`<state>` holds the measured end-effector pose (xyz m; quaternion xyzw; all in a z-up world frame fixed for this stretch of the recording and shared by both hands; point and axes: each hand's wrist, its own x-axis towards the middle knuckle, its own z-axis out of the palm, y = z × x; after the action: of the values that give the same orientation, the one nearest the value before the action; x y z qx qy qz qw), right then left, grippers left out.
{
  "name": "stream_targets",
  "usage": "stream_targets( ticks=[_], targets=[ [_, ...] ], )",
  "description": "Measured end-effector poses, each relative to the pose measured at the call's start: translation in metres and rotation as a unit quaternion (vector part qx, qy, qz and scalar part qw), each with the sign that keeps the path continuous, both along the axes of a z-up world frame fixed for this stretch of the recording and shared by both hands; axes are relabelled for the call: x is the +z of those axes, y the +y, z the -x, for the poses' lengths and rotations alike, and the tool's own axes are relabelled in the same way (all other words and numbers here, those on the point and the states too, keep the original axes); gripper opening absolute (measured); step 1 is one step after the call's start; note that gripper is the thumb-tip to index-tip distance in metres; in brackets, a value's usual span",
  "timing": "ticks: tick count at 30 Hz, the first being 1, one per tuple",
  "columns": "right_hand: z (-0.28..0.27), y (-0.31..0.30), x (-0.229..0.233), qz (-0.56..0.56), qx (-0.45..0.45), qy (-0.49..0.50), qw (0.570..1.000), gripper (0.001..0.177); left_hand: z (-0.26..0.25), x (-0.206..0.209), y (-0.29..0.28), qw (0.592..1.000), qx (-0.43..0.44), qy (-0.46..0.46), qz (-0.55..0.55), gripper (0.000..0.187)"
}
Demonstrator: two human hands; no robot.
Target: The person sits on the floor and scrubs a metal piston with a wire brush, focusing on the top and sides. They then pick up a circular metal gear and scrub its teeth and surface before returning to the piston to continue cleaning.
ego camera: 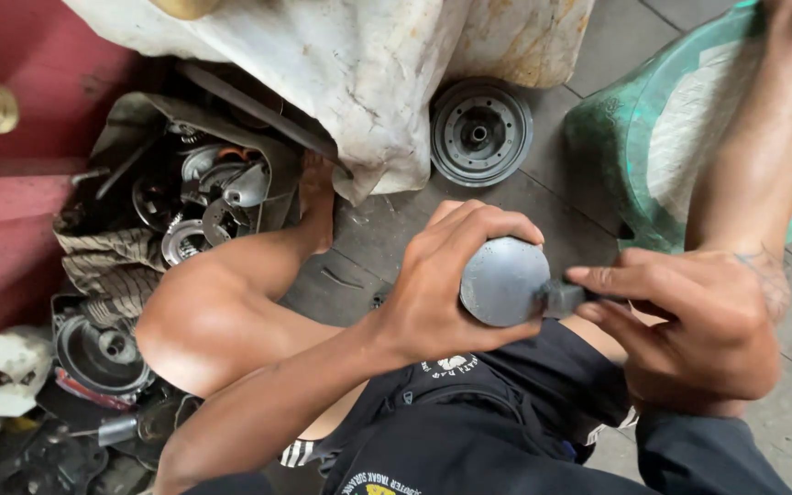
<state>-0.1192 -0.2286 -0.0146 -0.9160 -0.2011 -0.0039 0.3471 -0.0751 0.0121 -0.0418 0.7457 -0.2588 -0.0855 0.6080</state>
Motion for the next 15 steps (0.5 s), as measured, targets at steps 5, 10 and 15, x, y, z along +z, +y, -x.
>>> stream_targets(
  ticks=[5, 10, 15],
  targets=[
    [-0.003, 0.006, -0.005, -0.039, 0.016, 0.064, 0.997, 0.022, 0.003, -0.013, 0.001, 0.999, 0.024, 0.024, -0.004, 0.055],
    [-0.001, -0.004, -0.013, -0.019, -0.026, 0.057, 0.998, 0.022, 0.003, -0.005, -0.003, 1.0, 0.021, 0.017, 0.011, 0.049],
    [0.005, -0.007, -0.012, -0.011, -0.046, 0.043, 0.998, 0.024, 0.002, -0.002, -0.002, 1.0, -0.018, -0.005, 0.02, 0.052]
  ],
)
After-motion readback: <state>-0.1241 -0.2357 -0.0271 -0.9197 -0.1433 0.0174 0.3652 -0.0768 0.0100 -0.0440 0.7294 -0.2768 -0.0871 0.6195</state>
